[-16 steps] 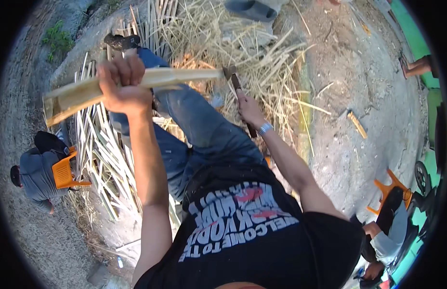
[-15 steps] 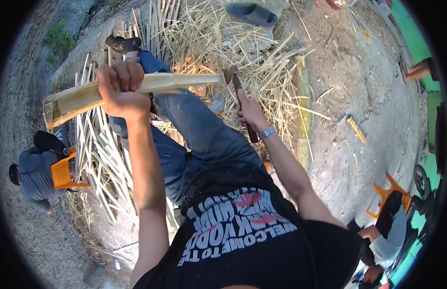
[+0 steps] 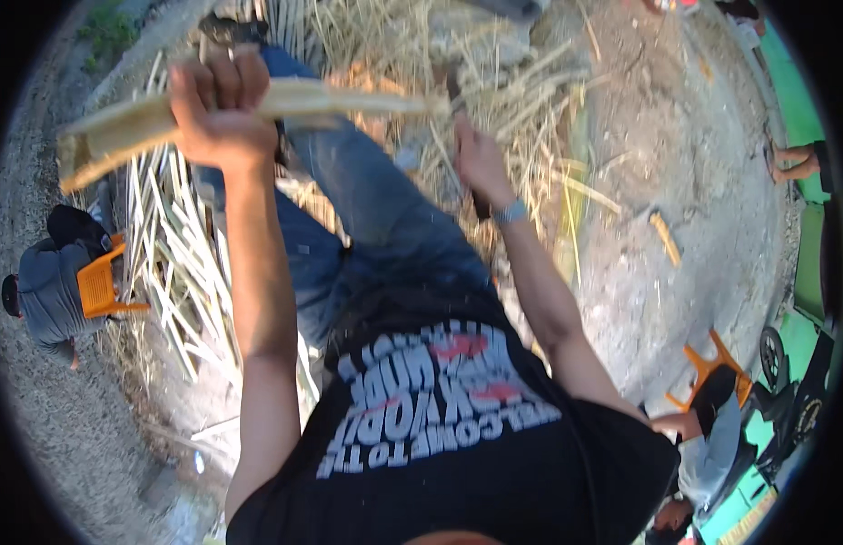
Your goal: Shaving and shaping strips of bamboo using a small axe-like tool.
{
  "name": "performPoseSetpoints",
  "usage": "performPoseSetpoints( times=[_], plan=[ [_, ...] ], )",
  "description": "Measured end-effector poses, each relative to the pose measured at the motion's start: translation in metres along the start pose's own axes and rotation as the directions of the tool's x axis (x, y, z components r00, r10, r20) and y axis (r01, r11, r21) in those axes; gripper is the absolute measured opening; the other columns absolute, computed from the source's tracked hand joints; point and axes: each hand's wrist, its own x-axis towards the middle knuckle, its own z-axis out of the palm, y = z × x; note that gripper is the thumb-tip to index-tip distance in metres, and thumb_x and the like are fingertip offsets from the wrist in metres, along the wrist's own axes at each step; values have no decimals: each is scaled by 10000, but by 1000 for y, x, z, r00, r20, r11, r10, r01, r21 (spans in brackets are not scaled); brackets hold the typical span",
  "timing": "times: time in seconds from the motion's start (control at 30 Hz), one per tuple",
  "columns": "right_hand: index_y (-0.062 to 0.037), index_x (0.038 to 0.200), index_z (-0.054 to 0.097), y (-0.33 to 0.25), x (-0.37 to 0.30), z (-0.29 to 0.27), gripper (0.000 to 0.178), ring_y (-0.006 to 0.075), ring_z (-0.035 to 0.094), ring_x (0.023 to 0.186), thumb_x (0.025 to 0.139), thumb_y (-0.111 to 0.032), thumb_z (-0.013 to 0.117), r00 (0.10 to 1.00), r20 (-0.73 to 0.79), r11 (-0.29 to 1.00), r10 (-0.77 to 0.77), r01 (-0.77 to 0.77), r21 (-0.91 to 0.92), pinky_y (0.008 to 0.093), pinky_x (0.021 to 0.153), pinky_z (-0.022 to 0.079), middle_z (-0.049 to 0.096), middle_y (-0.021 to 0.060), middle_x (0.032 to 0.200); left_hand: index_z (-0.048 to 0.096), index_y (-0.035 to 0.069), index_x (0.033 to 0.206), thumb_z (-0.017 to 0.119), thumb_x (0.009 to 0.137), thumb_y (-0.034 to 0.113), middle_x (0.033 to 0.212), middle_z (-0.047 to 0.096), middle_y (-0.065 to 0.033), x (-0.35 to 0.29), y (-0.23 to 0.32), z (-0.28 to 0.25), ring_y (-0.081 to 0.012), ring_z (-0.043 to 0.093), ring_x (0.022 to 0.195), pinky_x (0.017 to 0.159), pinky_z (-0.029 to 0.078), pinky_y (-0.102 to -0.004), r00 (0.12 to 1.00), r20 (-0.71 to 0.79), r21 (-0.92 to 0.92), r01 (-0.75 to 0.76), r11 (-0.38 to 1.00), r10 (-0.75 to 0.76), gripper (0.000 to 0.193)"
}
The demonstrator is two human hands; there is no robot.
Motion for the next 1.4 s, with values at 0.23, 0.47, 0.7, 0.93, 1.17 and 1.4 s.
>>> performPoseSetpoints(
  times=[0.23,0.47,0.7,0.93,1.17,1.4],
  plan=[
    [-44,729,571,74,4,29,645,157,539,484,1023,-609,471,914,-201,929,-353,318,-188,311,441,394,571,64,624,287,169,672,505,1006,382,572,224,23,-7,-4,31,-104,210,511,508,209,-288,1000,25,-6,1,1000,-1,453],
    [1,809,613,4,-22,13,643,194,465,488,1015,-596,495,999,-18,991,-51,53,120,356,488,385,508,80,556,267,175,640,512,1001,397,557,210,24,-4,6,3,-108,192,493,509,214,-299,996,-83,4,-11,1000,11,490],
    [22,902,631,146,35,28,654,280,581,527,1036,-586,429,957,-154,950,-246,206,-237,417,526,437,576,153,599,284,178,659,481,1018,381,559,230,24,-5,-4,13,-106,202,487,498,217,-291,1000,-18,-24,23,999,-24,457],
    [45,867,639,37,33,23,725,353,636,622,1033,-620,401,996,-82,997,-37,31,-70,461,624,487,584,184,618,277,176,646,479,1020,375,554,220,23,4,2,-18,-111,207,492,508,220,-297,998,-68,-32,-19,999,17,470],
    [43,805,630,143,89,27,703,321,629,551,1029,-594,435,963,-118,870,-241,161,-466,431,546,500,592,186,618,294,181,659,490,1029,406,550,243,27,-8,-5,-1,-97,213,490,489,205,-283,999,1,-52,52,997,-52,476],
    [28,796,625,84,74,30,662,467,635,711,1030,-565,450,988,-148,980,46,-73,-184,516,673,497,640,257,697,287,180,654,483,1029,395,557,242,30,-5,5,-29,-97,227,478,494,221,-277,997,-57,-72,48,996,-52,474]
  ],
)
